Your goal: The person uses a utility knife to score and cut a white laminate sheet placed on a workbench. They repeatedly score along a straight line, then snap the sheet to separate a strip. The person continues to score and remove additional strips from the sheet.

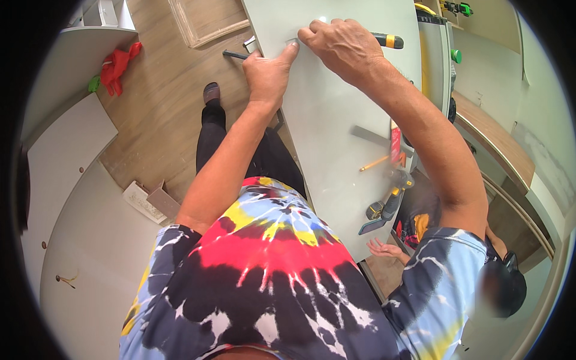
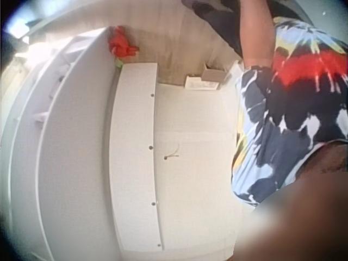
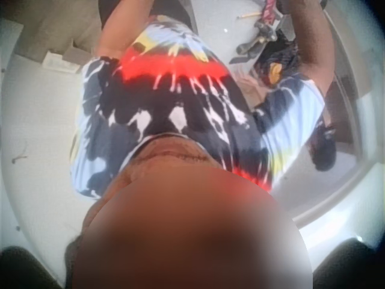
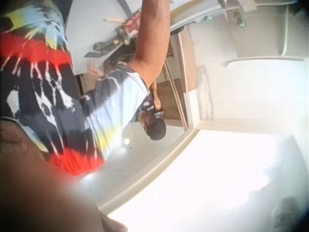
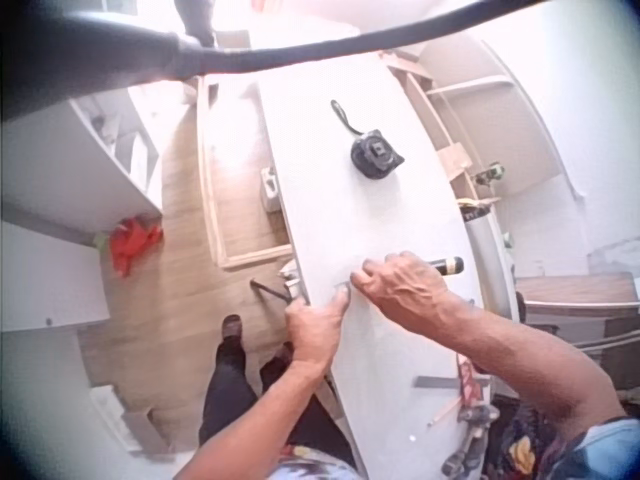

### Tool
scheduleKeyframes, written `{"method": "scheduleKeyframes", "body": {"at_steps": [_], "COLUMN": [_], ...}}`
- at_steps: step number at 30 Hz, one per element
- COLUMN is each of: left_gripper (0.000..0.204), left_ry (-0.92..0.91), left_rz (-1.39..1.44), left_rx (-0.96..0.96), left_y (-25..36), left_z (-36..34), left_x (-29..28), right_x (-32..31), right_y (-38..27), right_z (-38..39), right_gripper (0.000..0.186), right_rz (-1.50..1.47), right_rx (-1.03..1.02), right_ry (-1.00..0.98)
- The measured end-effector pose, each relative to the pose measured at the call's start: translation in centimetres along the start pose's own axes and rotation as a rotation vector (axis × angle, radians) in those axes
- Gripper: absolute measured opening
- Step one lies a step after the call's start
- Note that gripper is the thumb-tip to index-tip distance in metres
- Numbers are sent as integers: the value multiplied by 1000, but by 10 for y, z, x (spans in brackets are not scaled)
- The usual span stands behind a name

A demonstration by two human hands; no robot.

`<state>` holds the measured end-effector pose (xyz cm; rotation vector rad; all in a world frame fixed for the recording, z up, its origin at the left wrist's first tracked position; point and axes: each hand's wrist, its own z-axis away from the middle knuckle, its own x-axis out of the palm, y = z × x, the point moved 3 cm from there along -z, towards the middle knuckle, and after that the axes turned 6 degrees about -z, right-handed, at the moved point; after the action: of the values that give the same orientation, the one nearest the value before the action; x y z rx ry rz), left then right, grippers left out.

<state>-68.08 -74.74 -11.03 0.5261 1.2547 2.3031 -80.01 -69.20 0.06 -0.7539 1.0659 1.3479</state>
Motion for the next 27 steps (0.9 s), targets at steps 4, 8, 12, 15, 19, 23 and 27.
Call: {"method": "scheduleKeyframes", "body": {"at_steps": [4,8,12,15,19,23,27], "left_gripper": [34,34,34,34,30,30,33], "left_ry": [42,64,73,72,66,46,68], "left_rz": [15,39,8,12,-7,32,29], "left_rx": [39,10,50,55,76,63,68], "left_y": [0,-1,1,2,4,4,1], "left_z": [-1,-4,-5,-4,-4,-5,-3], "left_x": [-2,0,1,-1,-2,-2,0], "right_x": [-2,-5,-7,-8,-9,-8,-1], "right_y": [-5,-3,-4,-6,-7,-9,-4], "right_z": [-2,-9,-12,-14,-17,-19,-18], "right_gripper": [21,19,18,17,15,16,14], "right_rz": [-5,-2,-2,-13,-12,-25,-13], "right_rx": [16,11,20,14,15,-7,2], "right_ry": [-21,-64,-77,-89,-106,-89,-112]}}
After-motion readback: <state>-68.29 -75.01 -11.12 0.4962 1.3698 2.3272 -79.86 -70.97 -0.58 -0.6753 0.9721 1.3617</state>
